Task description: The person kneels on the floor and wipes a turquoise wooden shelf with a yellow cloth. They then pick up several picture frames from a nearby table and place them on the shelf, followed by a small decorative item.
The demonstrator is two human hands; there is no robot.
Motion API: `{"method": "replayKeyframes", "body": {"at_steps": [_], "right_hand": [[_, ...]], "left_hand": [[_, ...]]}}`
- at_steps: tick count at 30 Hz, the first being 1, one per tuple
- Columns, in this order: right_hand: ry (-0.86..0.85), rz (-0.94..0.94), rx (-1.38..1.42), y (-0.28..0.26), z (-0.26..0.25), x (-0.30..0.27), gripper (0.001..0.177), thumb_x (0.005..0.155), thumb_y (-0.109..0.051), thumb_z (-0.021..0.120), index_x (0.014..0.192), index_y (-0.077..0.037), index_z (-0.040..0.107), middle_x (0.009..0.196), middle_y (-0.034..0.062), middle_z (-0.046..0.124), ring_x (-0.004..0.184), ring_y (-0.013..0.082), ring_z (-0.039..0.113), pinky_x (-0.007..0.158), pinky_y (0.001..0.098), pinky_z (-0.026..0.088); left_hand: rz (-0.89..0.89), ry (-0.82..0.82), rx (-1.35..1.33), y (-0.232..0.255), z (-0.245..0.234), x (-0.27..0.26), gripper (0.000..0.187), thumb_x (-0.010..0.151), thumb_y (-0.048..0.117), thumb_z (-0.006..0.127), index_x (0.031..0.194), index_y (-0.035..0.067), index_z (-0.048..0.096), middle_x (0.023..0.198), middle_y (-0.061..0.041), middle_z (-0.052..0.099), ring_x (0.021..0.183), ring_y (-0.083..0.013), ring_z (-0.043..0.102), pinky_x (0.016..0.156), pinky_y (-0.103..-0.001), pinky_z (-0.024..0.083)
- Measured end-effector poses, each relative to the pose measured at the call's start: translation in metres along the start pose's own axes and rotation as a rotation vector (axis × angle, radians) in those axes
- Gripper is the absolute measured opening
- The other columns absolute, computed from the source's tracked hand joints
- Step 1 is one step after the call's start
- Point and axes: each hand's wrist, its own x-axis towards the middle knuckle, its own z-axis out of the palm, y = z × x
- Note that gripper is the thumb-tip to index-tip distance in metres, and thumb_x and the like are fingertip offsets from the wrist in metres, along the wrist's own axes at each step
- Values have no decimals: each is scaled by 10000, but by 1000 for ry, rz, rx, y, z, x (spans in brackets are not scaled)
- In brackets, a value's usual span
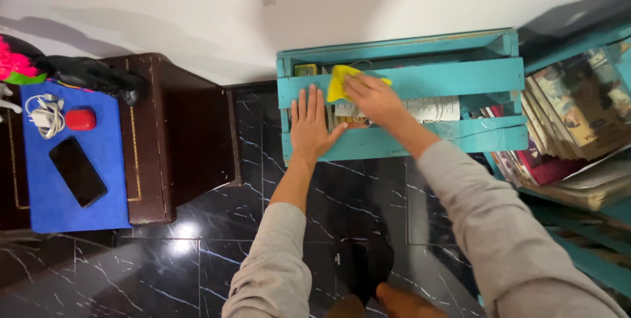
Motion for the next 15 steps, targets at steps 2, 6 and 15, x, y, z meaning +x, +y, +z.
{"method": "replayKeyframes", "body": {"at_steps": [2, 6, 15], "right_hand": [[-21, 2, -57, 24, -14, -32, 277, 933, -180, 689, 1210, -164, 695, 1284, 17, 681, 1161, 246, 639, 1004, 352, 511], [-172, 92, -229, 70, -28, -94, 370, 914, -187, 670, 1281, -146, 665, 1350, 33, 661, 1198, 243, 619, 1006, 345, 521], [-194, 220, 46, 23, 9, -45, 352, 988, -34, 560, 1337, -31, 608, 1283, 158, 666, 1140, 346, 629, 1030, 428, 489]], "left_hand": [[9, 18, 2, 1, 2, -2, 1081, 871, 857, 357, 1609, 80, 209, 1689, -120, 97, 1551, -355, 98, 1260, -530, 59], [15, 68, -1, -1, 5, -1, 1092, 850, 856, 383, 1601, 79, 233, 1683, -131, 130, 1542, -361, 140, 1256, -536, 84], [13, 26, -44, -3, 6, 1, 1107, 808, 841, 454, 1585, 73, 277, 1671, -147, 199, 1530, -372, 188, 1250, -548, 121]]}}
